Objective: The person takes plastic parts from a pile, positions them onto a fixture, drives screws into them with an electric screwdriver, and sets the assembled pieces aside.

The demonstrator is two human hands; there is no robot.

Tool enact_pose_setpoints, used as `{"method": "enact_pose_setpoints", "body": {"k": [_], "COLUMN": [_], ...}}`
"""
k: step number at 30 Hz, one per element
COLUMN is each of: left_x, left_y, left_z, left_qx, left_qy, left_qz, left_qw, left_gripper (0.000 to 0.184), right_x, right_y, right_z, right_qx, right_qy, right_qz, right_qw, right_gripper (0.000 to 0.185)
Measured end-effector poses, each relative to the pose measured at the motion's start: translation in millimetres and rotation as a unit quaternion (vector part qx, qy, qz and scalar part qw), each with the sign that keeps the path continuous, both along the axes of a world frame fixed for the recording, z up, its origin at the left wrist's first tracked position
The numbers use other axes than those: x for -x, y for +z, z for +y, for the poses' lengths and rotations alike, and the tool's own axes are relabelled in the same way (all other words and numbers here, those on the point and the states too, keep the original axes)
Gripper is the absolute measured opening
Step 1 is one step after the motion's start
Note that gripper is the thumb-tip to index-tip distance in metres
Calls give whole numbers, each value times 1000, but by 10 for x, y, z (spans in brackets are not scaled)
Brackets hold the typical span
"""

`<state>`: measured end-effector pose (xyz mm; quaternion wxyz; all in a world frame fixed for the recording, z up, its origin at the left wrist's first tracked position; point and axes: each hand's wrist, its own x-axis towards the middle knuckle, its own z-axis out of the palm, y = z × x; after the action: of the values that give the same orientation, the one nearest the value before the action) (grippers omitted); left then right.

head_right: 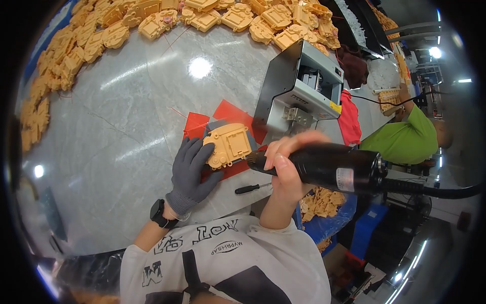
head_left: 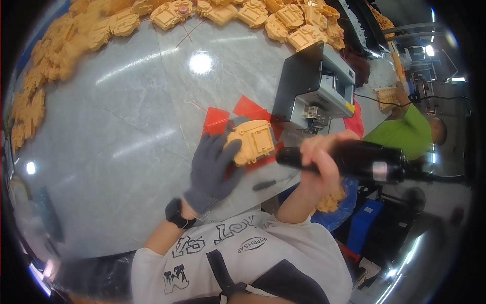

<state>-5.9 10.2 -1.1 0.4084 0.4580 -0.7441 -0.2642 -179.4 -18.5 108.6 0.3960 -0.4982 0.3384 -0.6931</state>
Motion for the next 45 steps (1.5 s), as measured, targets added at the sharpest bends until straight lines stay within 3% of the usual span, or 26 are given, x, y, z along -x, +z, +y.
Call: {"method": "enact_pose_setpoints", "body": {"k": [34, 40, 45], "left_x": [-20, -20, -22], "left_y": [18, 16, 17], "left_z": [7, -3, 2], "left_qx": [-3, -10, 0], "left_qy": [2, -1, 2], "left_qz": [-14, -9, -9], "left_qw": [1000, 1000, 1000], "left_gripper": [61, 61, 61], "right_x": [-39, -89, -128], "right_y": [-92, -127, -164], "right_z": [-62, -103, -64], "right_qx": [10, 26, 7], "right_qy": [18, 62, 44], "right_qz": [-2, 76, 49], "right_qw": [1000, 995, 998], "right_gripper": [38, 35, 36]}}
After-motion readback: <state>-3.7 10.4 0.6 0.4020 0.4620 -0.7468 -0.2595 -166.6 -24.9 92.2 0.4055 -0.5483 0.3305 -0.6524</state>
